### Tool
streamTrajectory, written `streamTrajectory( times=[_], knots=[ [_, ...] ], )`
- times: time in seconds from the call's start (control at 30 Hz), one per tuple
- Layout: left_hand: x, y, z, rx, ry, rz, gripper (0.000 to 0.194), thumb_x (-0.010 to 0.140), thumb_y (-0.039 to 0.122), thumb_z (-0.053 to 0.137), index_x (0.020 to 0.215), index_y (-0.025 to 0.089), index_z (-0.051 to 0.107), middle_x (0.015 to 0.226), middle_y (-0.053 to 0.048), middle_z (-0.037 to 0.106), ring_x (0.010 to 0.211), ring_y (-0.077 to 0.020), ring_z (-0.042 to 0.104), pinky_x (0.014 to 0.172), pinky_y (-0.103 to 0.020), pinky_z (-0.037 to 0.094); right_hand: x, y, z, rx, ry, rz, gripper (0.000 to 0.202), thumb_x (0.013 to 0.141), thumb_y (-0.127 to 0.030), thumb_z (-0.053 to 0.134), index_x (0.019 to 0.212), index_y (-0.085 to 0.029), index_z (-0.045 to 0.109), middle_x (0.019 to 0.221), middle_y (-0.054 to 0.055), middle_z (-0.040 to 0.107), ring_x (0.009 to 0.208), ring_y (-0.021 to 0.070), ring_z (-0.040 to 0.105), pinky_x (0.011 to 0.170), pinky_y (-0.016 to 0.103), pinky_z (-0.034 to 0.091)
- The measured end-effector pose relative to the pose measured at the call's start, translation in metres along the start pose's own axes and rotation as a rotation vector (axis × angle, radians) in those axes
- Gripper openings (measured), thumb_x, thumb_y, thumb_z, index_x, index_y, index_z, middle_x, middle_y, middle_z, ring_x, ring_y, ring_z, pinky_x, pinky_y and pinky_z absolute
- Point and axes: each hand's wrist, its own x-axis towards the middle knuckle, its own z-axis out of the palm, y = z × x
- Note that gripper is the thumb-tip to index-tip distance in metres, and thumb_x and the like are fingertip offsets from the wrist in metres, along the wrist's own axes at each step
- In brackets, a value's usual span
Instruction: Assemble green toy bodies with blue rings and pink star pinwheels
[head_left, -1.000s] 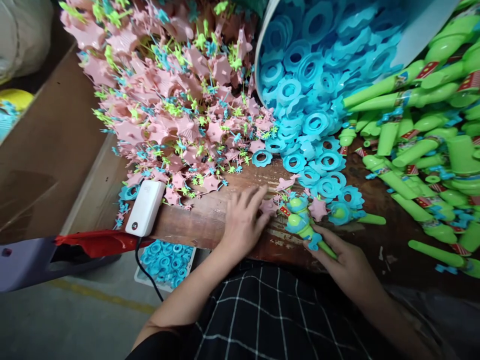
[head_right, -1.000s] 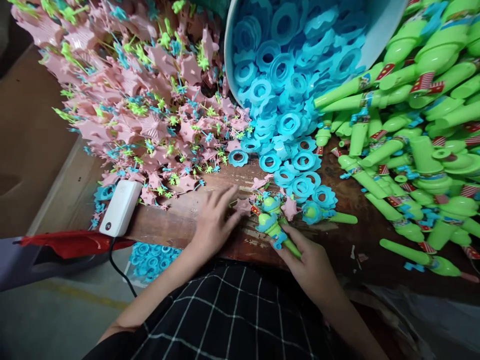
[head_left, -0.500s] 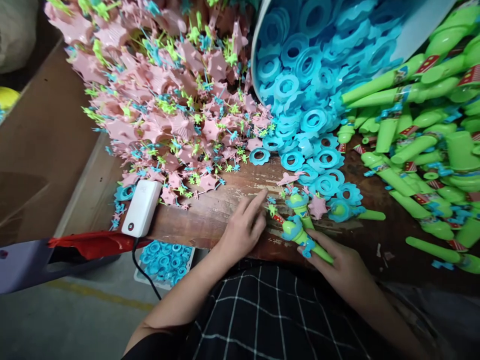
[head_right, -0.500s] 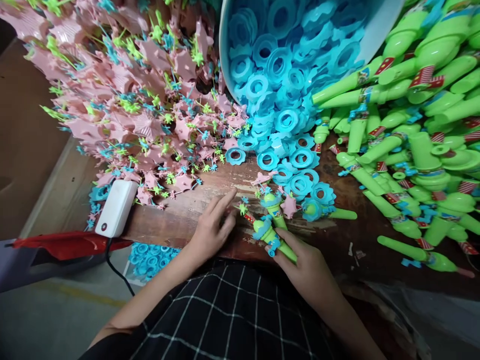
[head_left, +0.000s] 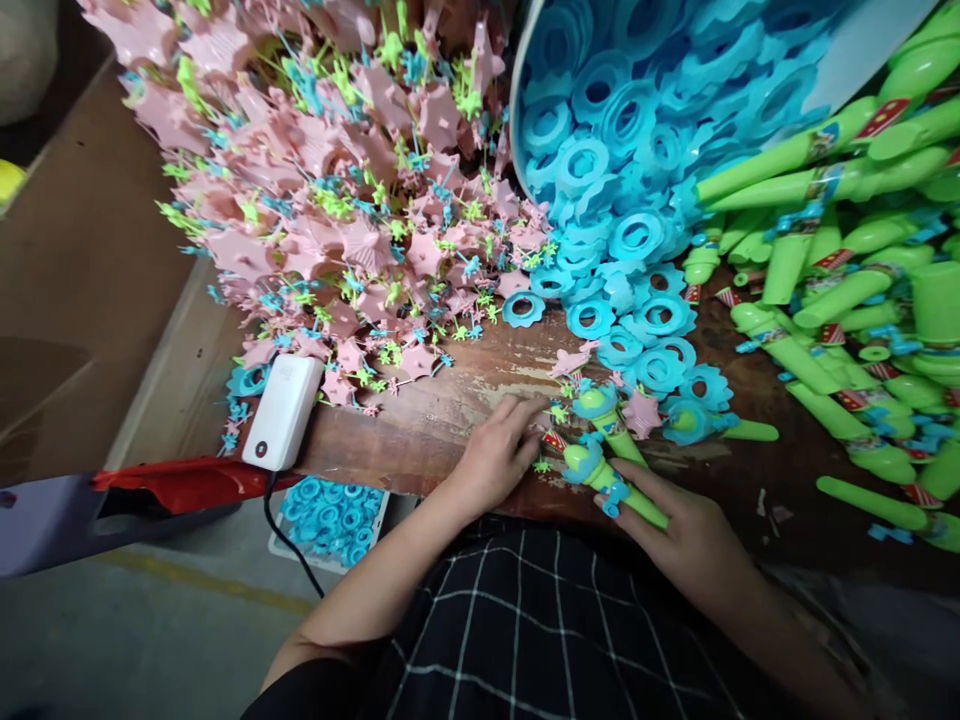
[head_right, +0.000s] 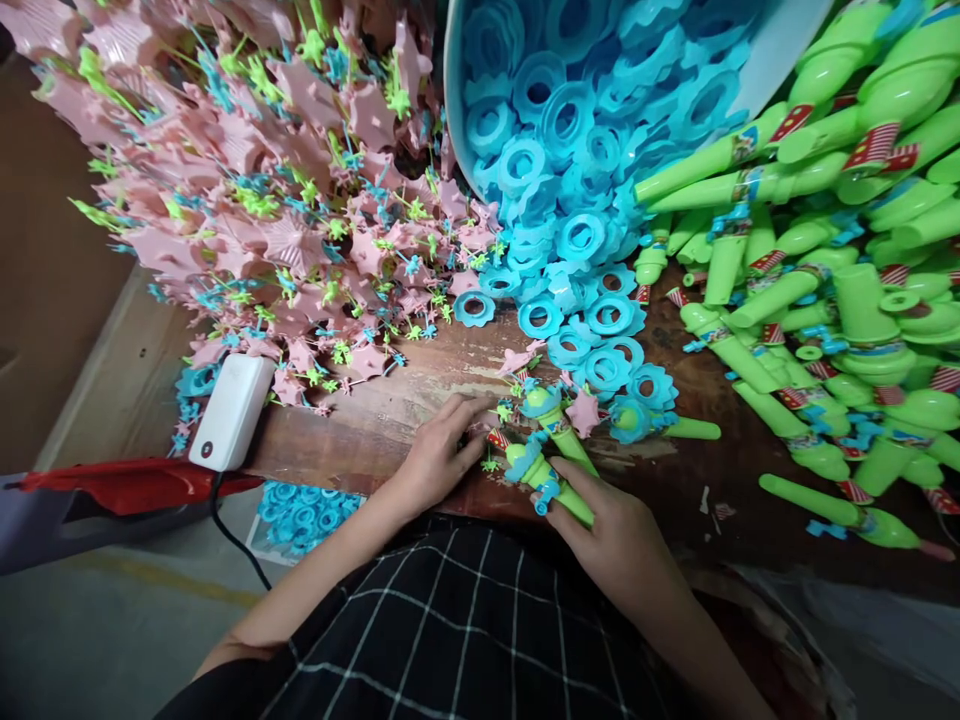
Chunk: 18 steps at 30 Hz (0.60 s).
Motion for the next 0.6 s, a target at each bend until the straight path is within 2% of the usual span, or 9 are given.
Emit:
streamTrajectory(
  times=[0.13, 0.37, 0.5, 0.6],
  knots=[
    [0.0007, -0.0025, -0.0002, -0.031, 0.003, 0.028, 0.041, 0.097, 0.014, 0.055, 0.137, 0.023, 0.054, 0.112, -0.006, 0.06, 0.101, -0.0185, 0.063, 0.09, -0.033, 0.055, 0.002, -0.0007, 0.0009, 0.016, 0.011, -0.013, 0.043, 0.088, -0.035, 0.055, 0.121, -0.017, 0.074, 0.117, 0.012, 0.075, 0.102, 0.0307, 0.076, 0.081, 0.037, 0.063],
    [0.0014, -0.0065, -0.0018, -0.073, -0.006, 0.046, 0.044, 0.095, 0.011, 0.056, 0.138, 0.022, 0.054, 0.113, -0.006, 0.059, 0.109, -0.0197, 0.062, 0.095, -0.033, 0.054, 0.0035, -0.0004, 0.0028, 0.033, 0.012, -0.048, 0.043, 0.089, -0.036, 0.055, 0.121, -0.013, 0.074, 0.116, 0.013, 0.075, 0.101, 0.0303, 0.076, 0.079, 0.036, 0.063],
    [0.0026, -0.0071, -0.0027, -0.069, -0.019, 0.053, 0.044, 0.095, 0.011, 0.056, 0.137, 0.021, 0.054, 0.113, -0.007, 0.059, 0.109, -0.0196, 0.062, 0.094, -0.033, 0.055, 0.0069, 0.0024, 0.0036, 0.058, -0.056, 0.005, 0.044, 0.088, -0.035, 0.056, 0.123, -0.015, 0.073, 0.11, 0.01, 0.077, 0.093, 0.0271, 0.077, 0.074, 0.033, 0.062],
    [0.0037, -0.0075, -0.0036, -0.051, -0.037, 0.063, 0.042, 0.096, 0.014, 0.055, 0.137, 0.022, 0.053, 0.115, -0.007, 0.06, 0.11, -0.0201, 0.062, 0.094, -0.033, 0.056, 0.0085, -0.0028, -0.0021, 0.019, -0.104, 0.007, 0.045, 0.091, -0.037, 0.053, 0.127, -0.017, 0.071, 0.117, 0.009, 0.076, 0.101, 0.0275, 0.076, 0.079, 0.033, 0.062]
  ],
)
